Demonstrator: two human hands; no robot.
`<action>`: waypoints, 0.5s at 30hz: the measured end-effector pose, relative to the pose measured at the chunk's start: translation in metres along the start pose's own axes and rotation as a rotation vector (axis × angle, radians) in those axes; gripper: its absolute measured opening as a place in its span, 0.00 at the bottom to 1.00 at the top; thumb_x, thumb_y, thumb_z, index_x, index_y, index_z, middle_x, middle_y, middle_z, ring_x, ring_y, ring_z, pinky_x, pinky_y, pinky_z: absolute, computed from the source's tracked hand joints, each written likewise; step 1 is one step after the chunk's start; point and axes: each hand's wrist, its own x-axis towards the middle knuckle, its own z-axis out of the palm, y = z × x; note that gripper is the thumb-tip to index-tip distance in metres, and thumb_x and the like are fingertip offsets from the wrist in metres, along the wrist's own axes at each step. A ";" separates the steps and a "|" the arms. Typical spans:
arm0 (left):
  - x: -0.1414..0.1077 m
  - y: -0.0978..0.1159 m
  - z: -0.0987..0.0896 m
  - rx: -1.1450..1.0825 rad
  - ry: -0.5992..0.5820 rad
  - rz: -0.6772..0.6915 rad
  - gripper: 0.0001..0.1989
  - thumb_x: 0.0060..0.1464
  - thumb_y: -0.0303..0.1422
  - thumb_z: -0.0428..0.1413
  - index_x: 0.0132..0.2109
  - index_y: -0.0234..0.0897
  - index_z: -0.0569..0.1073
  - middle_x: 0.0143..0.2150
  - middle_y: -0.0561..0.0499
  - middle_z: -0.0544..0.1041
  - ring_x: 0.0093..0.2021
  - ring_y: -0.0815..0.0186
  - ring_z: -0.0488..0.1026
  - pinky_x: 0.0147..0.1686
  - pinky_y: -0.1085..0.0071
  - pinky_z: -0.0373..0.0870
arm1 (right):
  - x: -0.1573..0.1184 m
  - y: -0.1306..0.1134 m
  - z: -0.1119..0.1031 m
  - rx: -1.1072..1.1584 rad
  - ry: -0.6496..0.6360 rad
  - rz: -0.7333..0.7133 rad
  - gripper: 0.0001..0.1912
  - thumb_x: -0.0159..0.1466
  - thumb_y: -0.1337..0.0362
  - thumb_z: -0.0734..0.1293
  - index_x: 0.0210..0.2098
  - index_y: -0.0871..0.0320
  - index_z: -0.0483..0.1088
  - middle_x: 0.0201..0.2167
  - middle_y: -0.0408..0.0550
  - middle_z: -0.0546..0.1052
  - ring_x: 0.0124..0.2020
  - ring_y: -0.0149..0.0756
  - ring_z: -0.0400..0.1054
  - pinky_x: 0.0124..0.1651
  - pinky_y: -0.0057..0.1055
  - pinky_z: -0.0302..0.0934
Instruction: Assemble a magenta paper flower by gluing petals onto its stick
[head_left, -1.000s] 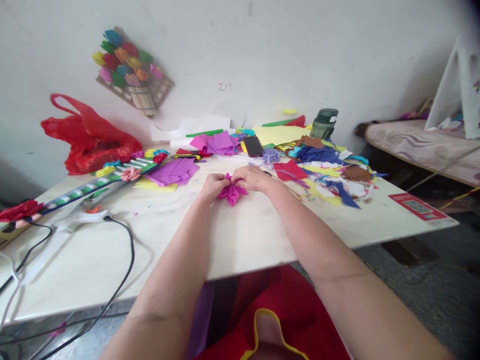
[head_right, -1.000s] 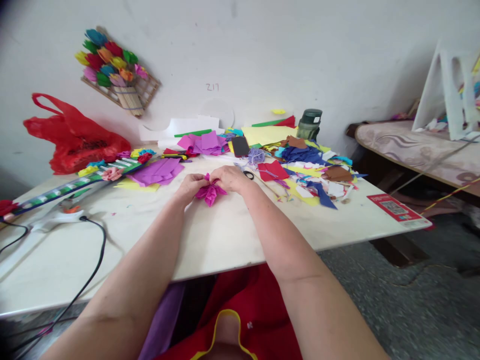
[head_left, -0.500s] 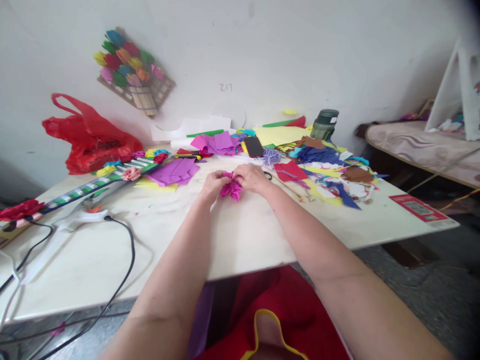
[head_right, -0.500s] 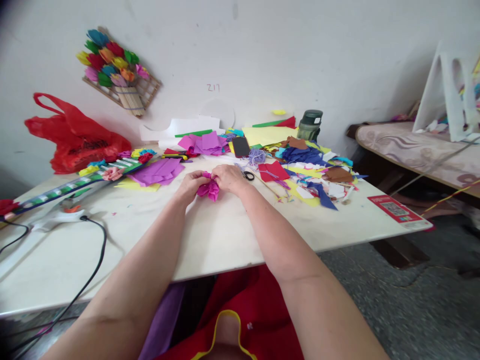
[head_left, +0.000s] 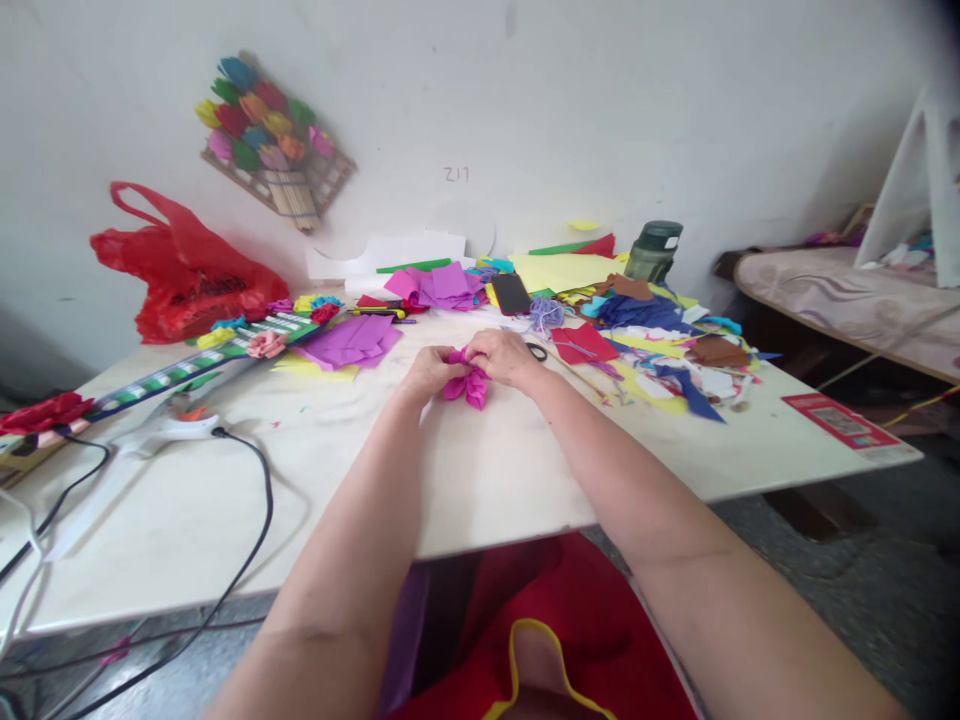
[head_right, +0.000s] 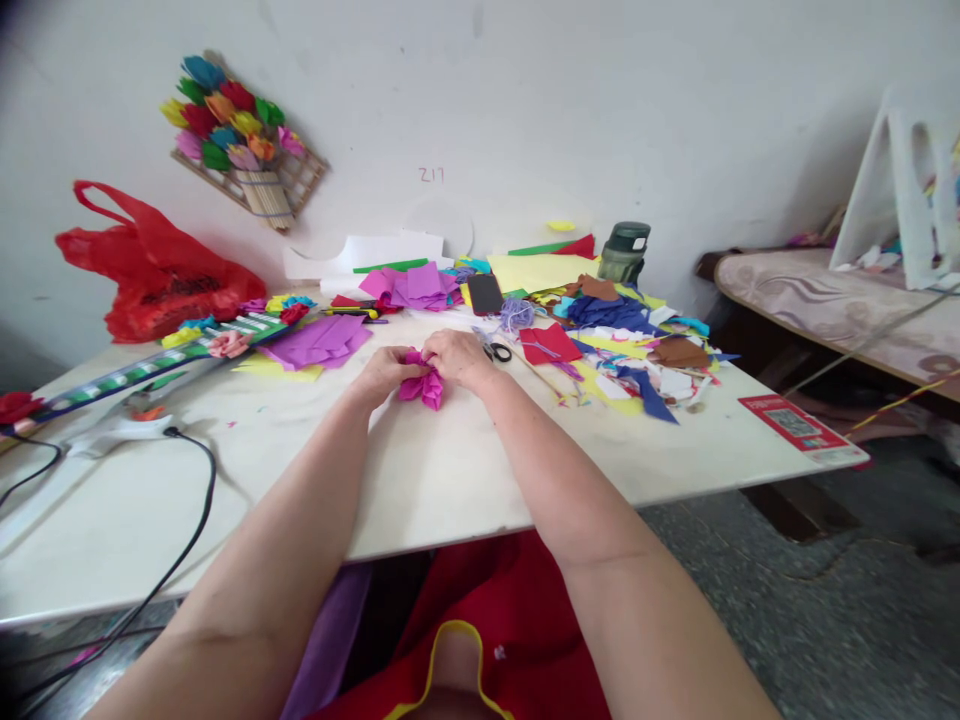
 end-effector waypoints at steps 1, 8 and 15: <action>0.000 0.000 0.000 0.014 0.013 -0.002 0.09 0.31 0.32 0.61 0.24 0.32 0.73 0.18 0.55 0.68 0.20 0.72 0.61 0.21 0.74 0.55 | 0.000 0.000 0.001 0.001 0.002 -0.004 0.10 0.60 0.70 0.63 0.35 0.57 0.77 0.39 0.49 0.79 0.44 0.38 0.69 0.45 0.31 0.59; 0.001 0.000 0.000 0.021 0.099 0.046 0.07 0.31 0.31 0.60 0.19 0.33 0.70 0.17 0.56 0.66 0.20 0.73 0.60 0.22 0.75 0.54 | 0.001 -0.006 0.001 -0.069 0.003 -0.086 0.12 0.62 0.71 0.61 0.35 0.61 0.77 0.38 0.54 0.79 0.44 0.40 0.69 0.45 0.32 0.58; 0.001 -0.001 0.001 0.021 0.114 0.033 0.08 0.31 0.32 0.61 0.22 0.34 0.71 0.18 0.57 0.67 0.21 0.72 0.61 0.22 0.75 0.55 | -0.001 -0.002 -0.003 0.126 0.018 0.236 0.11 0.58 0.63 0.66 0.40 0.54 0.76 0.40 0.46 0.80 0.42 0.38 0.71 0.41 0.31 0.60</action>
